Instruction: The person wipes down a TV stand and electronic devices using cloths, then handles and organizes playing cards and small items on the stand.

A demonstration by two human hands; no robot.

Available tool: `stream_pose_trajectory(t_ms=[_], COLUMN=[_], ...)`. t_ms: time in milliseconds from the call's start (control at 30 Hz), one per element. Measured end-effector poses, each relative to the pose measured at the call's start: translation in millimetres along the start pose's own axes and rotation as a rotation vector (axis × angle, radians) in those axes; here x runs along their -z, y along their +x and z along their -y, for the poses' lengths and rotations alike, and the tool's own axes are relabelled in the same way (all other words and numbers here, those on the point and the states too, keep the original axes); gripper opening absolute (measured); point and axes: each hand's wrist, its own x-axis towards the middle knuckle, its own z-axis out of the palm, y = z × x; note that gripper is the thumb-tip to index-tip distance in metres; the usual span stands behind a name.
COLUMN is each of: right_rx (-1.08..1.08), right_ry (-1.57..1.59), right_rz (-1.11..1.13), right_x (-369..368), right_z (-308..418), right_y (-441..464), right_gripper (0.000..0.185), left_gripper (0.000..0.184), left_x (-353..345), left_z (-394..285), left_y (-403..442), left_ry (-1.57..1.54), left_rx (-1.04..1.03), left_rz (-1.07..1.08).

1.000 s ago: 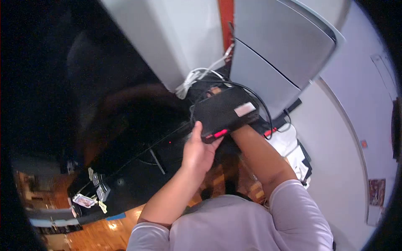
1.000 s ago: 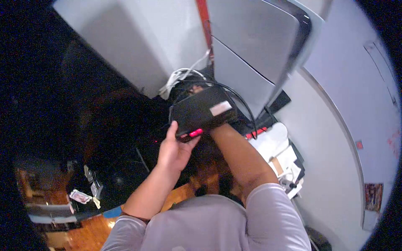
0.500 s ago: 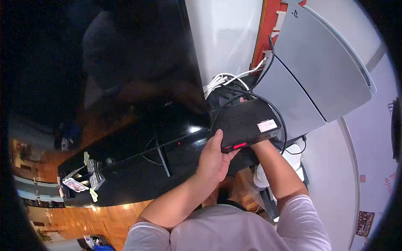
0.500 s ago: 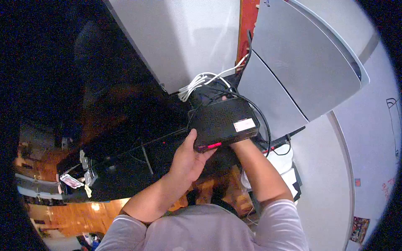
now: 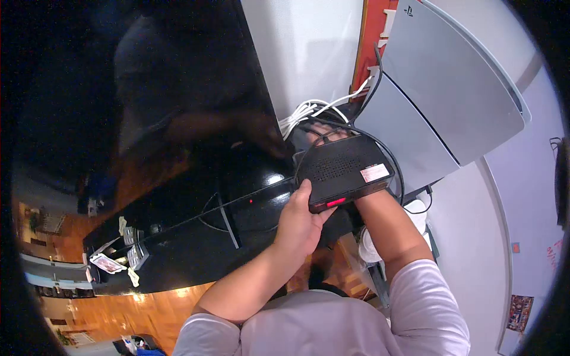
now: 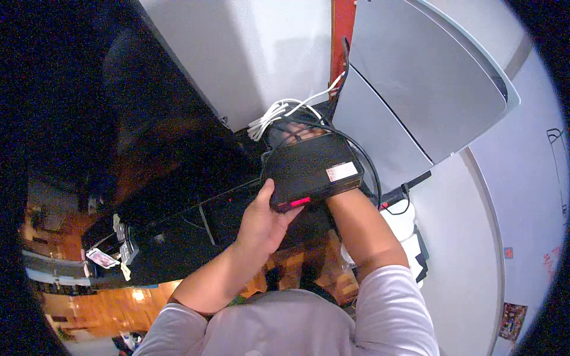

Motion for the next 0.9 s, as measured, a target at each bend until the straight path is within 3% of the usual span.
stream_pose_trajectory(t_ms=[400,633,733,800,900], right_rx=[0.052,0.098,0.209,0.182,0.057], right_ry=[0.002,0.208,0.187,-0.35,-0.337], right_rz=[-0.054,0.072,-0.021,-0.09,-0.251], right_x=[-12.9,34.1,20.8,-24.0,-24.3], right_z=[31.9,55.7,39.1,18.9,-0.4], right_y=[-19.0,-69.4,-55.3,-33.1,-9.4], right_gripper=[0.048,0.046,0.041,0.039,0.04], left_gripper=[0.034,0.034,0.034,0.034,0.033], left_x=[-4.3,2.6,1.4,-1.4,-3.4], left_z=[1.2,0.8,1.4,0.3,-0.5], left_y=[3.2,5.3,4.6,1.9,-1.5], left_ry=[0.005,-0.032,-0.024,-0.023,0.004], left_rx=[-0.005,0.004,0.003,0.002,0.032], left_rz=[-0.011,-0.002,-0.022,-0.011,-0.114])
